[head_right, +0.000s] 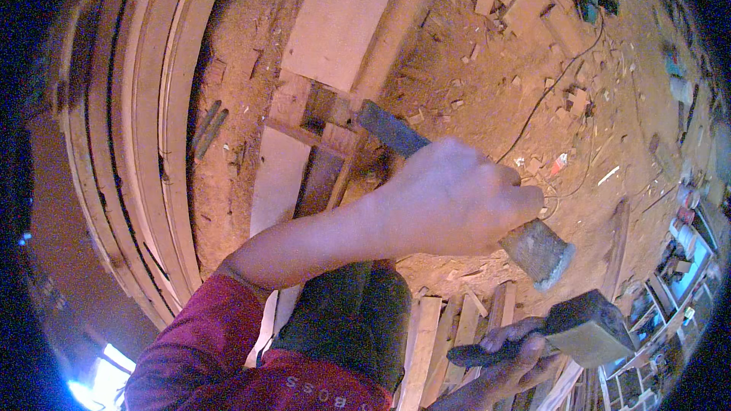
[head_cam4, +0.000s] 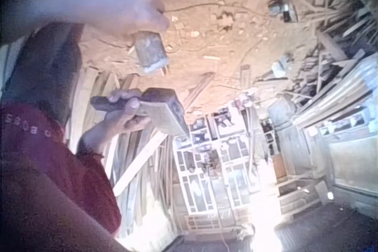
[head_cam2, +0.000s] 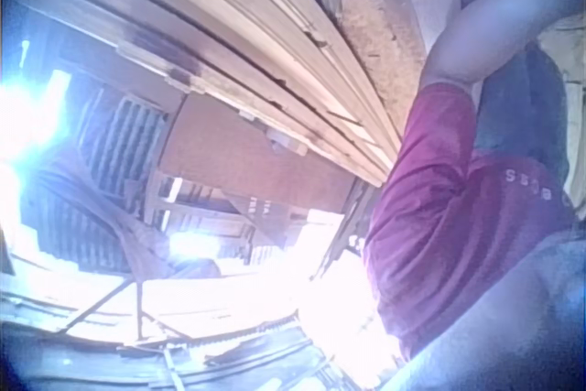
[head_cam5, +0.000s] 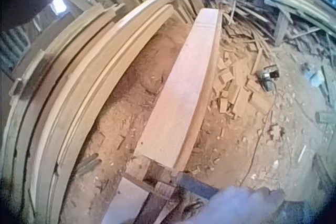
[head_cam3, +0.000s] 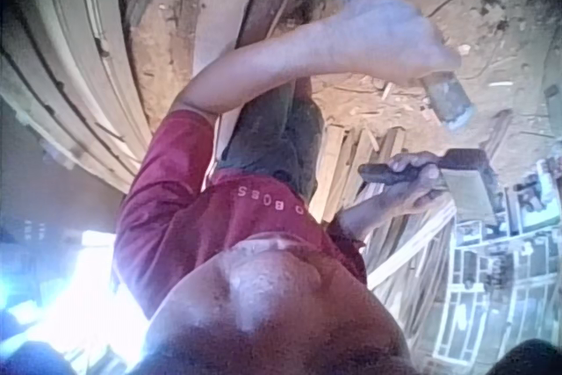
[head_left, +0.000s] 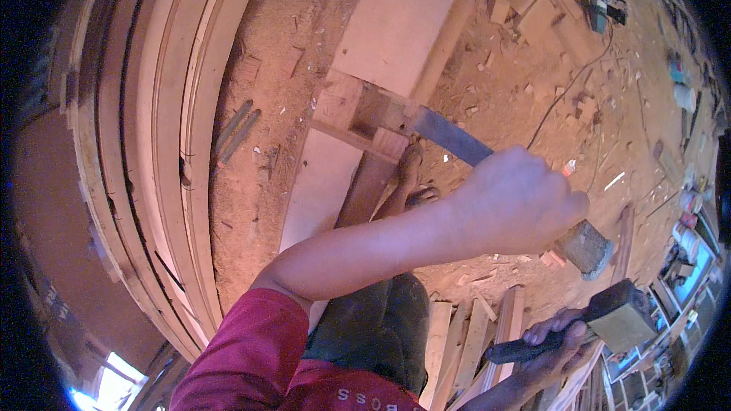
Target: The person uses a chisel and mallet to carve a groove into a wooden plank, then measures and marks the plank with a ruler and pencil. The person repeats the carving process on another section of the plank.
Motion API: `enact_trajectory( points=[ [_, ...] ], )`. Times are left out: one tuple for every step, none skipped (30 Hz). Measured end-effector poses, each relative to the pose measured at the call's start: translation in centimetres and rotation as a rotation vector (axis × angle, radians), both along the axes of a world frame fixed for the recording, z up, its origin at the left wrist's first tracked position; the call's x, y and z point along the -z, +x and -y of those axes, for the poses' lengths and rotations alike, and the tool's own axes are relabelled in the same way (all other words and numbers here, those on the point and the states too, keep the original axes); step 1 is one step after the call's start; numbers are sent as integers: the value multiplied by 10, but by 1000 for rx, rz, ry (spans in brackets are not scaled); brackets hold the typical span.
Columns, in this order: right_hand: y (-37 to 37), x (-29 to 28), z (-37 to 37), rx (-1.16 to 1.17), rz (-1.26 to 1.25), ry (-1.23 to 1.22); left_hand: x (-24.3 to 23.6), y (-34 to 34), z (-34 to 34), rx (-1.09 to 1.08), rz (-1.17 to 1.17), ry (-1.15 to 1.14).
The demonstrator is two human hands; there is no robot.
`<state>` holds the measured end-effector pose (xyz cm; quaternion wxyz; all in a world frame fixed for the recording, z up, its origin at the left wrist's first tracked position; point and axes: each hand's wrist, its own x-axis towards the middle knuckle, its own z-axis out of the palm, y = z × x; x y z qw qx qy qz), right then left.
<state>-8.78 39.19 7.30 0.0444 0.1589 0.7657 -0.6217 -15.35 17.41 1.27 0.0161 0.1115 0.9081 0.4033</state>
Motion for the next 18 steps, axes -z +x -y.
enact_trajectory(
  points=[
    [-1, -1, 2, 60, -7, -53, 1, -1, -1, -9, -5, -3],
    [-4, 3, -8, -191, -33, 18, -1, -2, 1, -4, 21, -12],
    [-4, 4, -15, -215, -12, 118, -2, -2, 4, 1, 48, -21],
    [-6, 4, -21, -239, 11, 217, -3, -2, 6, 5, 74, -31],
    [-9, -3, -13, -241, 32, 236, -3, -3, 4, -3, 53, -41],
    [-11, -10, -6, -236, 56, 258, 1, -3, 2, -12, 39, -53],
    [-13, -14, 0, -171, 55, 228, 3, -3, 0, -21, 24, -64],
    [-16, -17, 5, -112, 51, 200, 5, -4, -1, -27, 19, -73],
    [-17, -17, 6, -53, 47, 171, 7, -4, -2, -33, 13, -83],
    [-13, -1, -7, -98, -12, 121, 7, -4, -2, -38, 8, -92],
    [-13, 2, -10, -207, 43, 211, 7, -5, 1, -39, 39, -117],
    [-14, 4, -11, -316, 99, 301, 7, -4, 8, -39, 71, -143],
    [-14, 6, -13, -424, 157, 390, 7, -4, 11, -39, 102, -169],
    [-14, 9, -14, -522, 145, 373, 9, -2, 13, -41, 79, -165],
    [-11, 8, -12, -441, 110, 317, 11, 0, 14, -43, 57, -161],
    [-7, 5, -7, -359, 76, 262, 13, 3, 16, -46, 34, -157],
    [-3, 3, -3, -284, 48, 207, 10, 5, 14, -15, 40, -136],
    [-5, 6, -6, -244, -41, 133, 0, 3, 8, 20, 40, -111]
  ],
)
